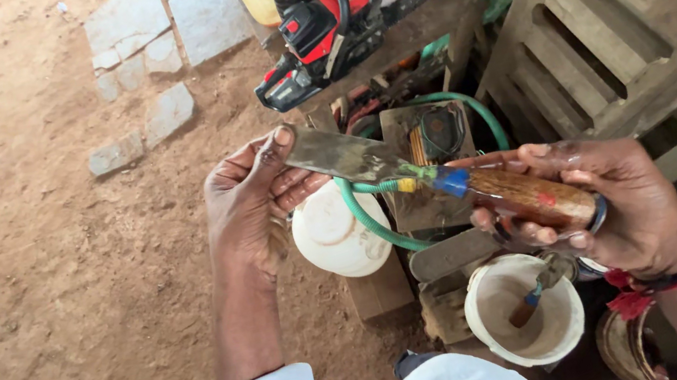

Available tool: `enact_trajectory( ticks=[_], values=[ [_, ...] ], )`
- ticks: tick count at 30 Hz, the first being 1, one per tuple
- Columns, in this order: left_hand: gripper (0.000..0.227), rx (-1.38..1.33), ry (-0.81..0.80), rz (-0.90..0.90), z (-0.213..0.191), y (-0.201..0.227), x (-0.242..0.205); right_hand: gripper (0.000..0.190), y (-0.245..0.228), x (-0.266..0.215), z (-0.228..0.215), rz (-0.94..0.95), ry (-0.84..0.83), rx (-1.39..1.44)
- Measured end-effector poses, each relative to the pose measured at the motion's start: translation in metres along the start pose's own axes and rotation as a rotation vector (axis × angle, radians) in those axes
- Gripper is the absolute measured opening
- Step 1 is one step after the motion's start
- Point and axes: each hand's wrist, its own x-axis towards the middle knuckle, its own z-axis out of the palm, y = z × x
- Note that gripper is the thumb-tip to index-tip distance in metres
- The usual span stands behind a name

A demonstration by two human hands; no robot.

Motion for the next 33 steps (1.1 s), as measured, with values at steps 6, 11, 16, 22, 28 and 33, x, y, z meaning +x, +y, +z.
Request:
enact_trajectory(
  ticks=[6,11,16,22,28,33],
  values=[
    [0.012,0.067,0.014,-0.029,-0.015,0.018,-0.002,0.069,-0.006,0.008,0.003,0.020,0.028,-0.032],
    [0.013,-0.001,-0.020,-0.038,-0.032,0.032,-0.019,0.066,-0.001,0.018,0.010,0.075,-0.009,-0.097],
    [0.014,-0.050,0.009,-0.066,-0.047,0.035,-0.032,0.066,0.008,0.026,0.016,0.090,-0.016,-0.194],
    [0.017,0.037,0.104,-0.057,-0.052,0.038,-0.037,0.066,0.008,0.041,0.035,0.124,0.151,-0.403],
    [0.015,0.066,0.120,-0.009,-0.068,0.032,-0.033,0.058,0.006,0.057,0.050,0.183,0.208,-0.936],
    [0.011,-0.057,0.081,-0.050,-0.080,0.016,-0.020,0.044,0.012,0.066,0.066,0.164,0.192,-1.325]
  ],
)
